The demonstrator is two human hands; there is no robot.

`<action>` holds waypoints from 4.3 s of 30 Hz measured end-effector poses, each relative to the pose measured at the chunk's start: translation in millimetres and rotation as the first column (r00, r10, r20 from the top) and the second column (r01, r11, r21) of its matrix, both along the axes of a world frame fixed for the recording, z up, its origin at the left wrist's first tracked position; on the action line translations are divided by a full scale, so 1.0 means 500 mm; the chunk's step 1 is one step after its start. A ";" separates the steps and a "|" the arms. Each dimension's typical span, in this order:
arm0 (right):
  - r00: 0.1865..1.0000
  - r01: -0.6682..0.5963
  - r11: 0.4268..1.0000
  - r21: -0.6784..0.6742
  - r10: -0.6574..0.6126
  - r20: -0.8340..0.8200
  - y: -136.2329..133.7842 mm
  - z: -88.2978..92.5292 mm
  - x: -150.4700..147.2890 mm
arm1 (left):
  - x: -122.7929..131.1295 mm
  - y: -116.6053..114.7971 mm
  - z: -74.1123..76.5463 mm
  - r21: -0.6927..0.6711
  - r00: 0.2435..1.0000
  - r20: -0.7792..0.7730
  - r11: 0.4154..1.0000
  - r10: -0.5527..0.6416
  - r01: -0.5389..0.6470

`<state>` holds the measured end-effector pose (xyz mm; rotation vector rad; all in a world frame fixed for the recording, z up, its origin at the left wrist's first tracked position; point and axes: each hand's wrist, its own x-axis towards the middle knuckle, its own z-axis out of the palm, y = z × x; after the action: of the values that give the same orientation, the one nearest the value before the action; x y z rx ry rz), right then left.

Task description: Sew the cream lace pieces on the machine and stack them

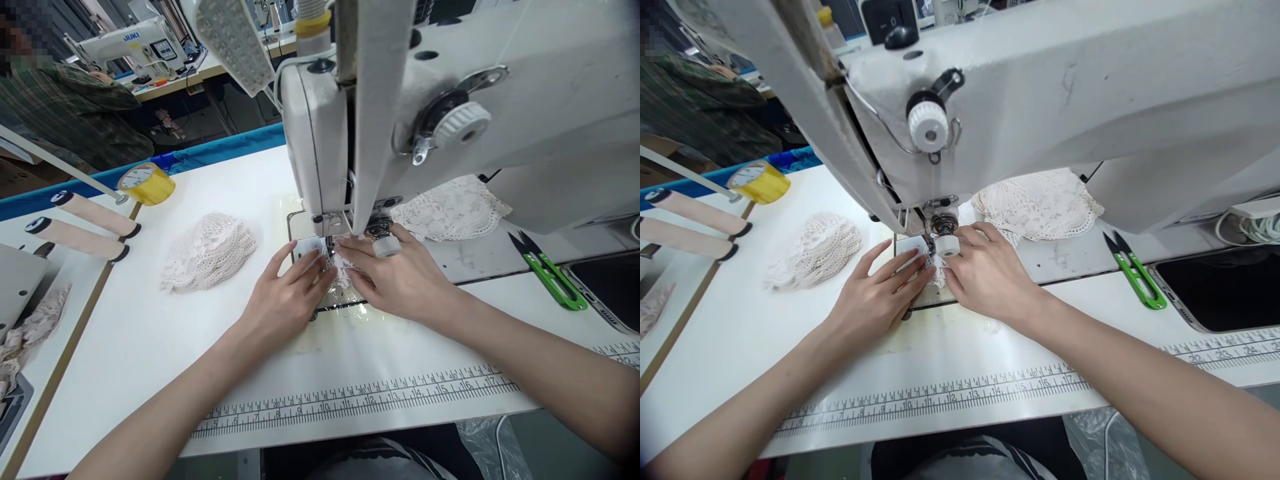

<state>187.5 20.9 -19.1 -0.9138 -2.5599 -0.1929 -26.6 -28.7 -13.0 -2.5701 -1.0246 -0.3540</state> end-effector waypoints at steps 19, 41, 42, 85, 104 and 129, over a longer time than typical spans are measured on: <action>0.988 -0.124 0.988 0.088 0.131 -0.083 -0.019 -0.002 -0.007 | 0.011 -0.001 -0.004 0.050 0.998 0.066 0.999 0.017 -0.020; 0.961 -0.199 0.980 0.008 0.196 -0.196 -0.016 0.001 0.003 | 0.004 -0.007 0.001 0.016 0.989 0.147 1.000 -0.024 0.022; 0.961 -0.195 0.980 -0.023 0.187 -0.203 -0.016 0.002 0.004 | 0.004 -0.007 0.001 0.006 0.988 0.156 1.000 -0.021 0.020; 0.972 -0.208 0.976 0.061 0.213 -0.095 -0.010 0.001 0.007 | 0.001 0.003 -0.006 0.012 0.995 0.096 1.000 0.021 -0.022; 0.975 -0.190 0.979 0.076 0.197 -0.105 -0.011 0.001 0.005 | 0.000 -0.001 -0.007 0.038 0.996 0.073 0.998 0.056 -0.059; 0.991 -0.128 0.990 0.058 0.130 -0.022 -0.009 -0.003 0.000 | 0.005 0.010 -0.011 -0.049 0.975 0.127 0.983 0.181 -0.176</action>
<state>187.3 16.4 -20.6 -0.7228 -2.5658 -0.2125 -24.2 -23.6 -18.5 -2.4901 -1.3103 -0.4640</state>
